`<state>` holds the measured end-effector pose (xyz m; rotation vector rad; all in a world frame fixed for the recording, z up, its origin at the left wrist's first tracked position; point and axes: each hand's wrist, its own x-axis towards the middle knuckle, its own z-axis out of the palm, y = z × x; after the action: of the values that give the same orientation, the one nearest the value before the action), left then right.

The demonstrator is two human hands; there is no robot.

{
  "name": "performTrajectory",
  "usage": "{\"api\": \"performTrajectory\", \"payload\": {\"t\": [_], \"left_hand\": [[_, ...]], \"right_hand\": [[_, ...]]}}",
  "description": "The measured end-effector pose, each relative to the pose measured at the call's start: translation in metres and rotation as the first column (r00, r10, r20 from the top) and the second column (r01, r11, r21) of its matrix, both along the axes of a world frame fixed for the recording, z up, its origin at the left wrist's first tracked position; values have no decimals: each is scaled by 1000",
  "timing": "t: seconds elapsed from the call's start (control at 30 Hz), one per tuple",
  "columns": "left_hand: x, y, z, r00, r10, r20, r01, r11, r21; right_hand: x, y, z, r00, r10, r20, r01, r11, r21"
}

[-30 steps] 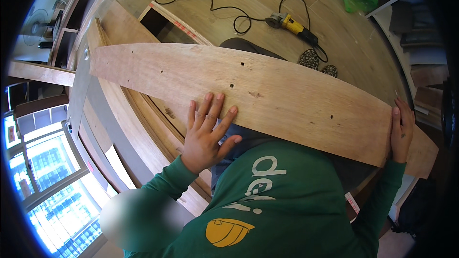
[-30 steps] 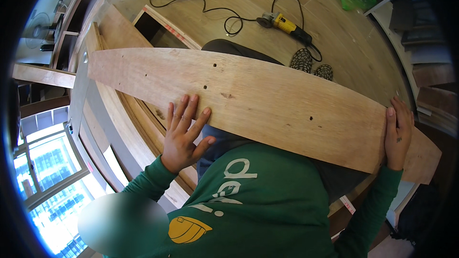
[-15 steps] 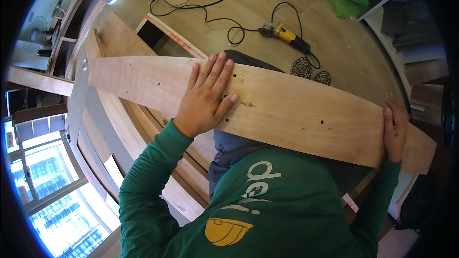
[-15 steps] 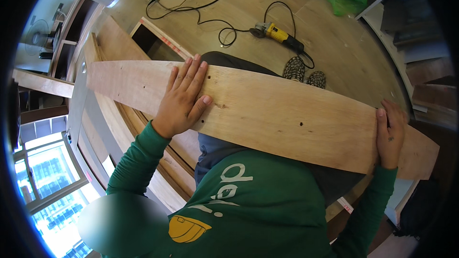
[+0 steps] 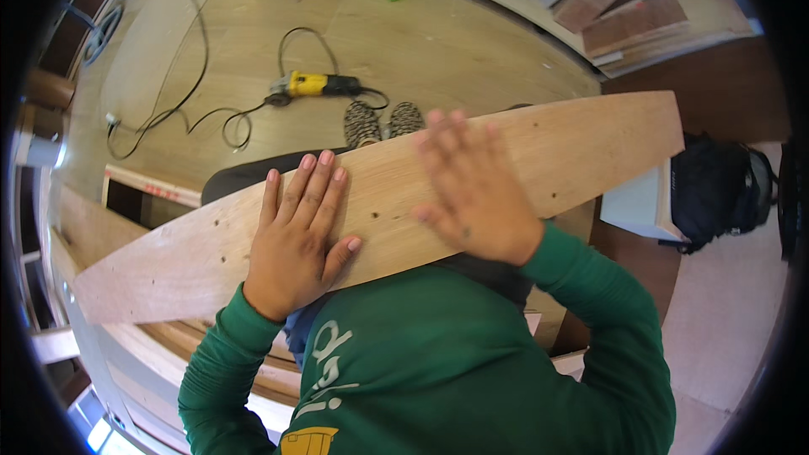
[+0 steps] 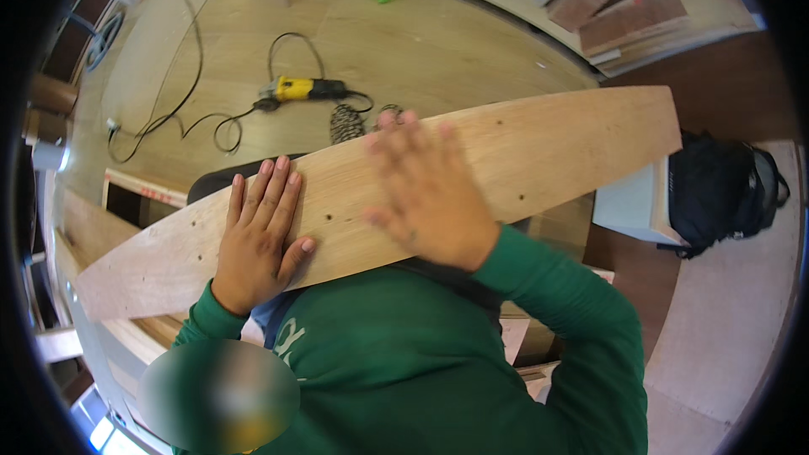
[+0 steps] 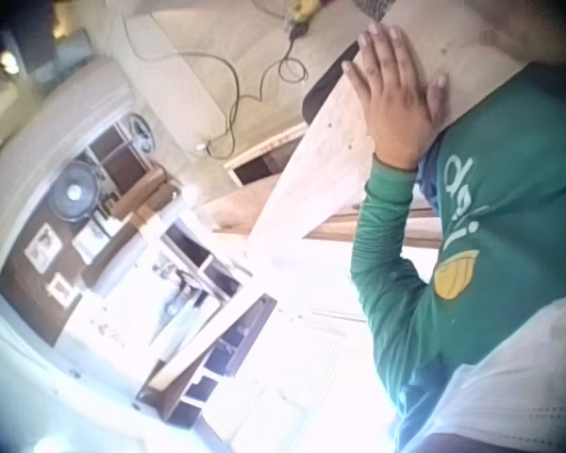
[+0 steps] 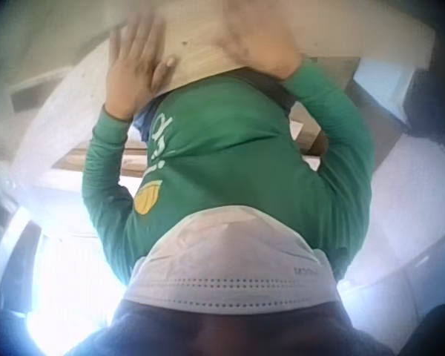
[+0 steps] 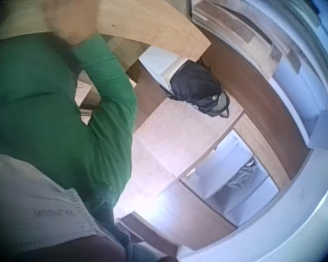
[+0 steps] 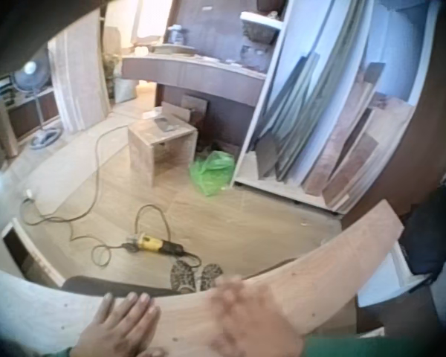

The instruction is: The person uses a handheld power grinder to smooth the edges of curved wooden planks, picking up various pieces from the floor and wiping the surfaces by hand.

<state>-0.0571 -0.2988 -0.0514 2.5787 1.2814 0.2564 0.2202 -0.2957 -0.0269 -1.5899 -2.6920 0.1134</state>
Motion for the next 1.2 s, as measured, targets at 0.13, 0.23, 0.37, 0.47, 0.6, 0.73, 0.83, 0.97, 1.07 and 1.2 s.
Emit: {"api": "performTrajectory", "payload": {"t": [0.13,0.23,0.37,0.47,0.6,0.73,0.83,0.97,1.07,1.2], "left_hand": [[25,3,6,998,-54,-17,53,998,-22],[27,3,6,999,-49,-8,49,999,-23],[28,2,8,999,-35,-11,35,999,-29],[29,3,8,999,-45,-11,45,999,-25],[30,1,5,998,-42,-42,42,999,1],[30,1,7,996,-45,-74,46,999,11],[29,1,4,994,-48,-95,51,998,26],[31,1,5,993,-43,-106,46,999,19],[31,1,5,994,-46,-103,49,999,22],[31,1,4,994,-45,-97,48,998,26]], "right_hand": [[-3,-6,3,993,71,-97,-79,994,-81],[21,-3,4,999,3,-41,-3,1000,0],[70,2,7,984,-176,22,174,983,58],[103,-2,9,956,-285,65,279,956,87],[129,-6,10,933,-355,57,348,931,107],[137,-12,9,940,-341,13,337,934,121],[147,-13,12,931,-364,22,359,926,114],[189,-9,11,849,-528,21,519,841,152],[223,-7,10,775,-632,-16,625,763,166],[259,0,8,690,-723,-42,719,676,162]]}}
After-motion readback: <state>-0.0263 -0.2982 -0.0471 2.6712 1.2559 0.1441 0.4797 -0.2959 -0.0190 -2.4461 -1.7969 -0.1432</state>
